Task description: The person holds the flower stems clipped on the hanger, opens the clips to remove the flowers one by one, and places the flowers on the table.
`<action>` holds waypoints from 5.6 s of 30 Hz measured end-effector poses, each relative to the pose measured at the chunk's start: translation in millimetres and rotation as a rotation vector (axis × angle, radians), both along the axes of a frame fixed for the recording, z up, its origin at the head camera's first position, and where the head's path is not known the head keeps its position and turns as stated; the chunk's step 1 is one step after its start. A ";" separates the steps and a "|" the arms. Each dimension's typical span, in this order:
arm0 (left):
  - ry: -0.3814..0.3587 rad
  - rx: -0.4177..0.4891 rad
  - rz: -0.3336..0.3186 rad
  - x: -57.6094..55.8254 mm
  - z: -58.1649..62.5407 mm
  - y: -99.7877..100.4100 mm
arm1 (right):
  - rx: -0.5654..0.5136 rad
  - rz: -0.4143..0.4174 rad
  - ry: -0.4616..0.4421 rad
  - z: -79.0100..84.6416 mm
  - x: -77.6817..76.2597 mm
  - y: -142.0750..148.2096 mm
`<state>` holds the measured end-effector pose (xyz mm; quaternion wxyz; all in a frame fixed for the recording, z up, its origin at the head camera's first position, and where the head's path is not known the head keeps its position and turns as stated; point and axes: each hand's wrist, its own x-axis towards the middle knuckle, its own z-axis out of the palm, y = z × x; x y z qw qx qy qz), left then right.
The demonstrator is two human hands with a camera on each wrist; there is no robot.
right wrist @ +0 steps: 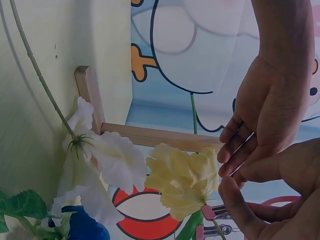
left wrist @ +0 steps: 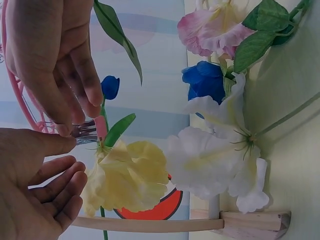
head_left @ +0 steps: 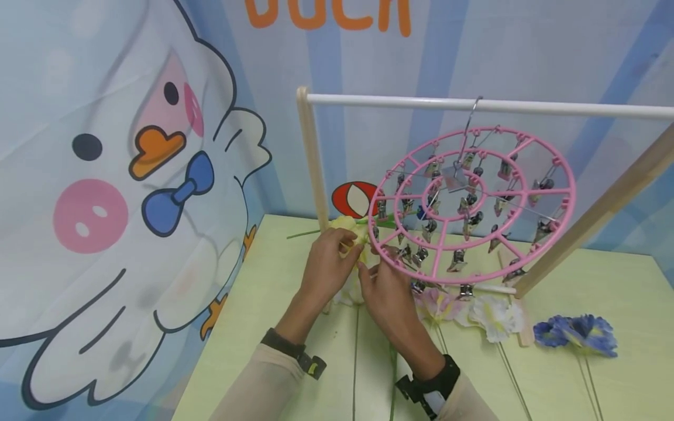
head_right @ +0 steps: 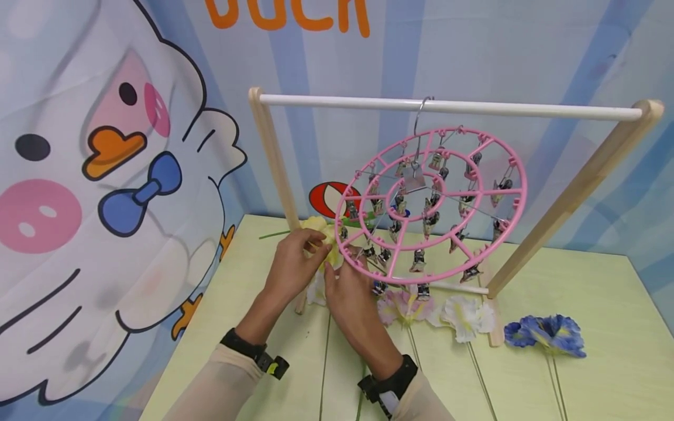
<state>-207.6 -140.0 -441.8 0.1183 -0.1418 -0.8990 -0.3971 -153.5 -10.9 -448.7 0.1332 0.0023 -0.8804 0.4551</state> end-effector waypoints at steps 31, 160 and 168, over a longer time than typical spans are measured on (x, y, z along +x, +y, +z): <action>0.043 -0.271 -0.025 -20.8 -6.4 13.7 | -0.007 -0.040 -0.005 -10.7 -19.8 4.9; 0.261 -0.498 -0.114 55.7 -1.6 -0.3 | -0.391 0.306 -0.075 -7.1 22.4 42.0; 0.248 -0.512 -0.123 56.5 -3.7 -1.0 | -0.391 0.294 -0.057 -7.0 21.6 40.7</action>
